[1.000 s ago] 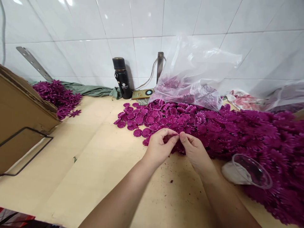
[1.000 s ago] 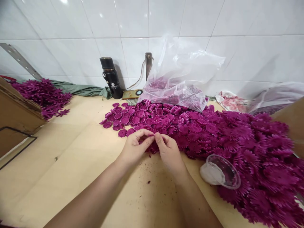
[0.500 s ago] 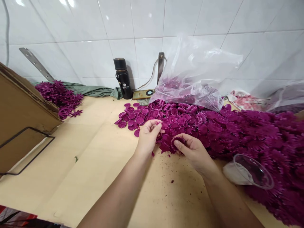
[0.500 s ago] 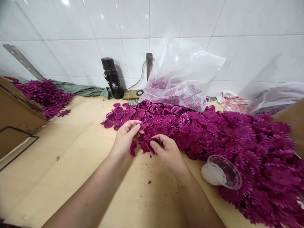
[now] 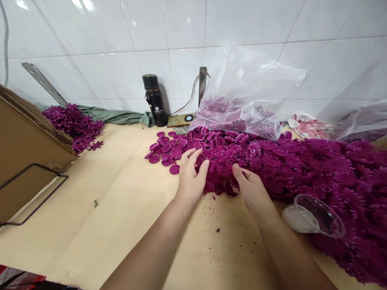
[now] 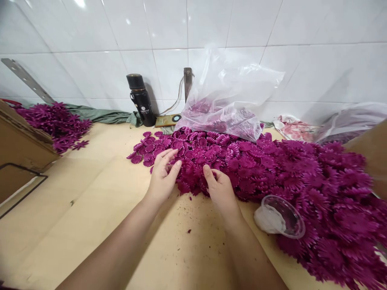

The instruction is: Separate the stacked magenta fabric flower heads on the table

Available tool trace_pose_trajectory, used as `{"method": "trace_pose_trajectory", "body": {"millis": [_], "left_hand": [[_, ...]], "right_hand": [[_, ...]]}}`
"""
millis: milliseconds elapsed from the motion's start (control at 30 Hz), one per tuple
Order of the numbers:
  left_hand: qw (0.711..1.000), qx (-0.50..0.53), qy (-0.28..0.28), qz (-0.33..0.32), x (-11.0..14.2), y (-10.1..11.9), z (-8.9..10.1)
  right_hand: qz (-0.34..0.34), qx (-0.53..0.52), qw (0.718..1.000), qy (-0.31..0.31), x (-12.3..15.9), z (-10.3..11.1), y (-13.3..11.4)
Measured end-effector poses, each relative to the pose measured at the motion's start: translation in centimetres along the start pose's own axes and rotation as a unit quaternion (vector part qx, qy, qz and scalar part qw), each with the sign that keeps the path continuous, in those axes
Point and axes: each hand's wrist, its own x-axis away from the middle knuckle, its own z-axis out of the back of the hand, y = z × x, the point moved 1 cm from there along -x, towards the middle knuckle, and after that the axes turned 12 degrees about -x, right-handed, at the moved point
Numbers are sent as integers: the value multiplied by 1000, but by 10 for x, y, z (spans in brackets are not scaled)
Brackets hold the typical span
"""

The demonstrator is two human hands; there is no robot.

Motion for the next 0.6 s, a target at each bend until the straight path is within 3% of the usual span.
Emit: {"method": "trace_pose_trajectory", "body": {"millis": [67,133,200,300,367,433,600], "left_hand": [[994,-53,-9,-90,5,6,0],[985,-75,-63,-145,11,12,-1],[976,-85,-118,-160,16,15,-4],[976,-69,-150,-142,20,15,-8],[985,-7,-149,-88,19,14,-11],[985,96,-143,13,18,13,-12],[918,303,-92,238,8,11,-5]], "right_hand": [[-7,-14,1000,-18,1,-2,0],[1,-10,999,-32,2,-5,-1],[20,3,999,-41,3,-7,-3],[58,18,996,-63,6,-11,-7],[71,29,993,-91,9,-15,-9],[77,43,987,-133,13,-19,-12],[84,95,964,-232,21,-24,-18]]}}
